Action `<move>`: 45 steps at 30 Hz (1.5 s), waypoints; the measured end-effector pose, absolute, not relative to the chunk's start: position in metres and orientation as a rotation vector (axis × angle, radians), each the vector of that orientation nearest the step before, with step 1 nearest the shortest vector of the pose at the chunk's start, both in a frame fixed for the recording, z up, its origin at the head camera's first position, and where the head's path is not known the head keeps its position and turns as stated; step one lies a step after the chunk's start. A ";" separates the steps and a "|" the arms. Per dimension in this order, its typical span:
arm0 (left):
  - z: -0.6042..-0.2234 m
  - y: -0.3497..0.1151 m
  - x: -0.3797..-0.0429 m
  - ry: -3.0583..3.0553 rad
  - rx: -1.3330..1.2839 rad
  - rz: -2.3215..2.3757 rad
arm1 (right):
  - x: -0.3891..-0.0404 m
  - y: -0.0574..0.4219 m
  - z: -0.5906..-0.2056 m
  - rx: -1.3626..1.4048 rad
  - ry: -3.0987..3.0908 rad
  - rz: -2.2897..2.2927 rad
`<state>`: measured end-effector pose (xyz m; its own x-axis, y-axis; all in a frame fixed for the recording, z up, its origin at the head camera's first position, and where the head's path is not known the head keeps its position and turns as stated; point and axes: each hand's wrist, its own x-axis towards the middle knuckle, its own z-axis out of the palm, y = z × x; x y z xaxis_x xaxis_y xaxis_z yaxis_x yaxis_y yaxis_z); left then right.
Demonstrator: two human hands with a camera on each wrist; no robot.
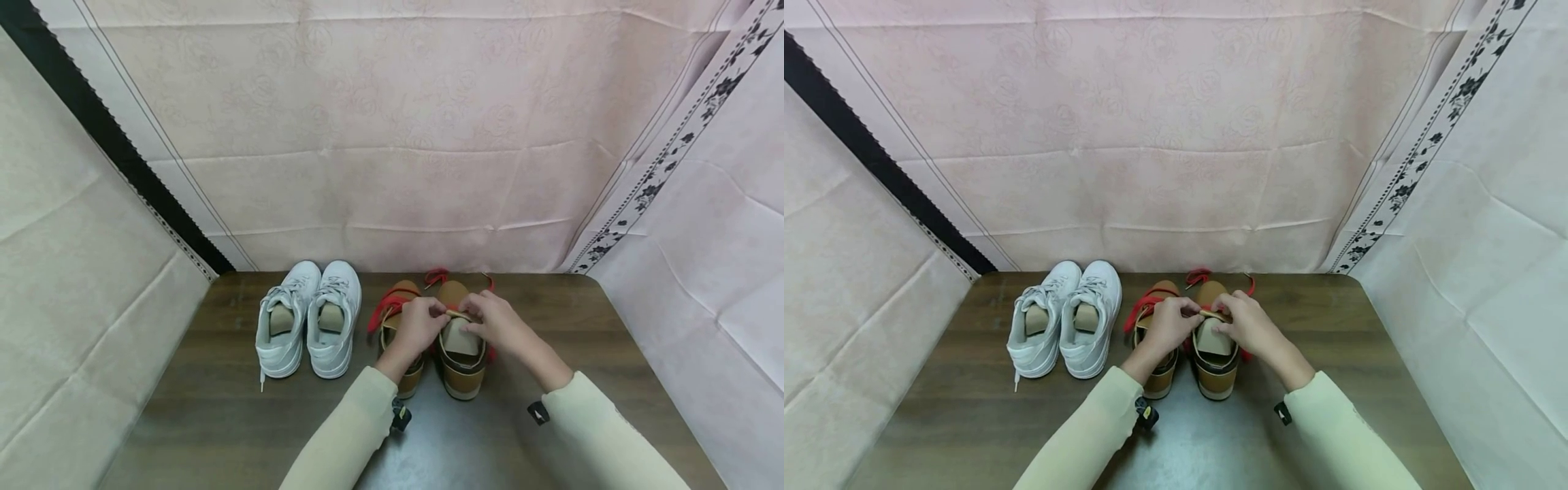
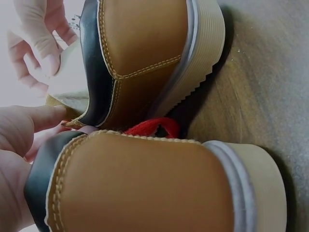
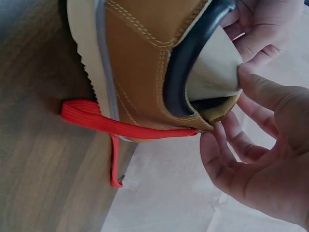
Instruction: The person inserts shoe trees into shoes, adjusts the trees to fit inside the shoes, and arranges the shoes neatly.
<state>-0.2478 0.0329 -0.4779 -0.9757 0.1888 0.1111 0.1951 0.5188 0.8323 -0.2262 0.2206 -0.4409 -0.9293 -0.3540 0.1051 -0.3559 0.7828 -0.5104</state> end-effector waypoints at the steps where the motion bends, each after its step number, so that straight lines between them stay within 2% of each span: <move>1: -0.478 0.033 -0.248 -2.732 -0.347 -1.505 | -0.227 0.220 -0.441 0.593 -2.970 0.849; 11: -0.479 0.033 -0.248 -2.740 -0.364 -1.498 | -0.230 0.214 -0.448 0.528 -2.991 0.707; 21: -0.477 0.034 -0.247 -2.764 -0.345 -1.467 | -0.231 0.211 -0.465 0.418 -2.961 0.676; 34: -0.469 0.032 -0.245 -2.850 -0.407 -1.385 | -0.224 0.217 -0.476 0.405 -2.876 0.735; 45: -0.450 -0.010 -0.230 -2.711 -0.582 -1.071 | -0.203 0.240 -0.478 0.145 -2.890 0.974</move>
